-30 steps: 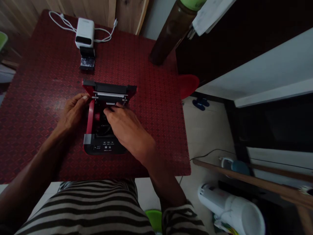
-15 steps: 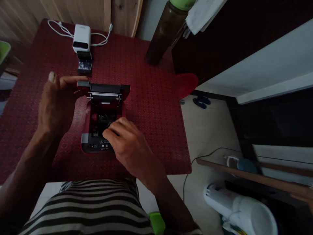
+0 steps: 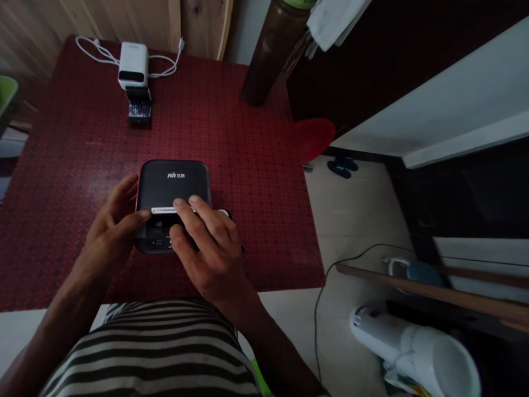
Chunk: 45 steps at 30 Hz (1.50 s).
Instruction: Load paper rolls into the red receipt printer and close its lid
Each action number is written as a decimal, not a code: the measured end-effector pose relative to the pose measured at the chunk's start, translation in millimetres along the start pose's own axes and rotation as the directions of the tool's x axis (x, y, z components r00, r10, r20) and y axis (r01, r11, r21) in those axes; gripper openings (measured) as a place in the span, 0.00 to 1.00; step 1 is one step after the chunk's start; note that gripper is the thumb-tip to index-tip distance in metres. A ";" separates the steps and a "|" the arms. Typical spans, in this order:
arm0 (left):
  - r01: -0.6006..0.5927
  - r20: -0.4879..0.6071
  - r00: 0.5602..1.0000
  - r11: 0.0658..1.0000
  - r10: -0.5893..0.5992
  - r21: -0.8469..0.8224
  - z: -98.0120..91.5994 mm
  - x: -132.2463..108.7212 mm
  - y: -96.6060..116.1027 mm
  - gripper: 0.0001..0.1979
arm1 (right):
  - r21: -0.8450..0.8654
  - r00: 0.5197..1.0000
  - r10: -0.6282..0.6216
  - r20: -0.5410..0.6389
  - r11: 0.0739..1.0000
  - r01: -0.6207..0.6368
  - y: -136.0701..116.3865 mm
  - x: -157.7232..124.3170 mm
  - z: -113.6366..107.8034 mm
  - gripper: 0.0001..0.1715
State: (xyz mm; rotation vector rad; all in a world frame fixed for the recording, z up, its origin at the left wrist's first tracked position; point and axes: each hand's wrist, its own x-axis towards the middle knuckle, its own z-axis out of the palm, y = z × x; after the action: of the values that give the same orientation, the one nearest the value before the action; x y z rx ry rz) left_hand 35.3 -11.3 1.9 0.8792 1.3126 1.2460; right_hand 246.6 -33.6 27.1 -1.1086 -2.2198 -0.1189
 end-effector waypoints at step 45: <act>0.169 -0.012 0.985 0.979 -0.172 -0.117 -3.5 -25.5 4.6 0.32 | 0.333 0.895 0.445 0.045 0.838 -0.433 6.7 -61.4 21.5 0.35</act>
State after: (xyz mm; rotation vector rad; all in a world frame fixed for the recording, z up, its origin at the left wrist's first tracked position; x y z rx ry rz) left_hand 35.1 -35.8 11.2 0.6584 1.2917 1.1871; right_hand 267.4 -63.9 -27.0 -1.3697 -1.8068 0.4209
